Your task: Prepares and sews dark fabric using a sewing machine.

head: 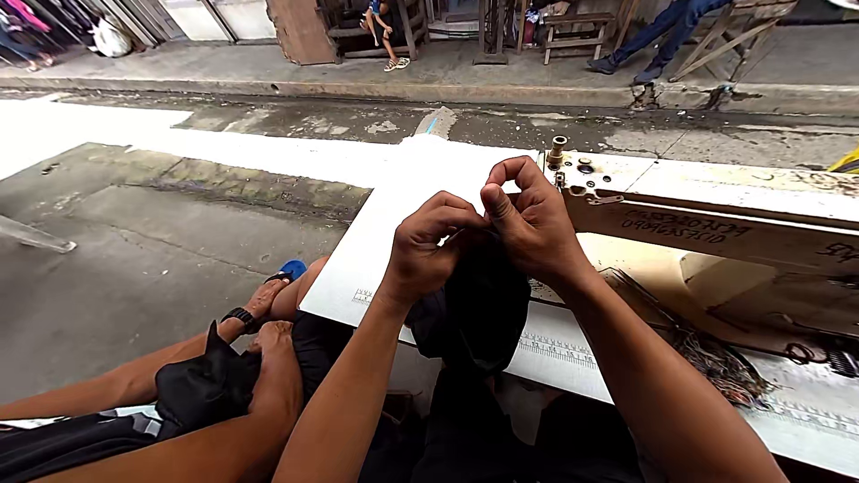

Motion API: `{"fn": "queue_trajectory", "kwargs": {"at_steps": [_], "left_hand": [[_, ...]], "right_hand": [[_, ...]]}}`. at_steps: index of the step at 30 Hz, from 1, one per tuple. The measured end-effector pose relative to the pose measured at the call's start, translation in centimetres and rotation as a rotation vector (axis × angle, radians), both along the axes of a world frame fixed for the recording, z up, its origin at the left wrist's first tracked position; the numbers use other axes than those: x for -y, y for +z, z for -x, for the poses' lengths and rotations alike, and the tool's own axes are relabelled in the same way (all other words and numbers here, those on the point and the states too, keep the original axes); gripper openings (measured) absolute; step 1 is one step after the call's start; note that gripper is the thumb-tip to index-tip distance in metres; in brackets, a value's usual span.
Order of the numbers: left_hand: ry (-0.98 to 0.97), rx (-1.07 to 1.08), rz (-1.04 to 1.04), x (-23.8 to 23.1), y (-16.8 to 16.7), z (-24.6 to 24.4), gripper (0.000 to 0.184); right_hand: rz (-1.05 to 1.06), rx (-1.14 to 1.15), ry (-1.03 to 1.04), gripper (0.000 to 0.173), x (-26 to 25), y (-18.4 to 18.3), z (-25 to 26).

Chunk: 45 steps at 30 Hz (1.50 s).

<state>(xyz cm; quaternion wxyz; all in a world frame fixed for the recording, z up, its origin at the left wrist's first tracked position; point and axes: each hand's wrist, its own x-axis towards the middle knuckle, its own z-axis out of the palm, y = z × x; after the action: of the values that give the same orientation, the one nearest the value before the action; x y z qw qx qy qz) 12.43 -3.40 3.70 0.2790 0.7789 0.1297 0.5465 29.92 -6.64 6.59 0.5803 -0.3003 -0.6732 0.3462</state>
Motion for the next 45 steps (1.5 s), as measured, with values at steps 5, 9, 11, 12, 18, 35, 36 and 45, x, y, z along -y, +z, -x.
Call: {"fn": "queue_trajectory", "kwargs": {"at_steps": [5, 9, 11, 12, 18, 35, 36, 45], "left_hand": [[-0.006, -0.058, -0.044, 0.1, 0.1, 0.5, 0.012], [-0.147, 0.218, 0.140, 0.0, 0.1, 1.1, 0.012], [-0.210, 0.308, 0.243, 0.2, 0.2, 1.7, 0.012], [-0.227, 0.330, 0.278, 0.2, 0.2, 2.1, 0.011], [-0.322, 0.334, 0.297, 0.1, -0.1, 4.2, 0.009], [-0.063, 0.550, 0.405, 1.1, -1.4, 0.2, 0.028], [-0.075, 0.552, 0.399, 1.2, -1.3, -0.2, 0.027], [0.016, 0.665, 0.430, 1.8, -2.0, -0.6, 0.026]], "right_hand": [[0.050, 0.049, 0.101, 0.011, 0.4, 0.6, 0.0], [0.031, 0.237, 0.133, 0.052, 1.2, -1.0, -0.8], [0.004, 0.398, -0.015, 0.049, 2.1, -2.5, -0.9], [-0.005, 0.442, -0.061, 0.042, 2.3, -3.1, -1.1], [0.107, 0.195, 0.239, 0.012, 1.4, -1.7, -2.8], [-0.256, 0.101, -0.372, 0.011, 4.3, -4.7, 3.1], [-0.192, 0.200, -0.371, 0.014, 4.9, -5.2, 3.2], [-0.075, 0.192, -0.176, 0.009, 4.4, -5.9, 3.6]]}}
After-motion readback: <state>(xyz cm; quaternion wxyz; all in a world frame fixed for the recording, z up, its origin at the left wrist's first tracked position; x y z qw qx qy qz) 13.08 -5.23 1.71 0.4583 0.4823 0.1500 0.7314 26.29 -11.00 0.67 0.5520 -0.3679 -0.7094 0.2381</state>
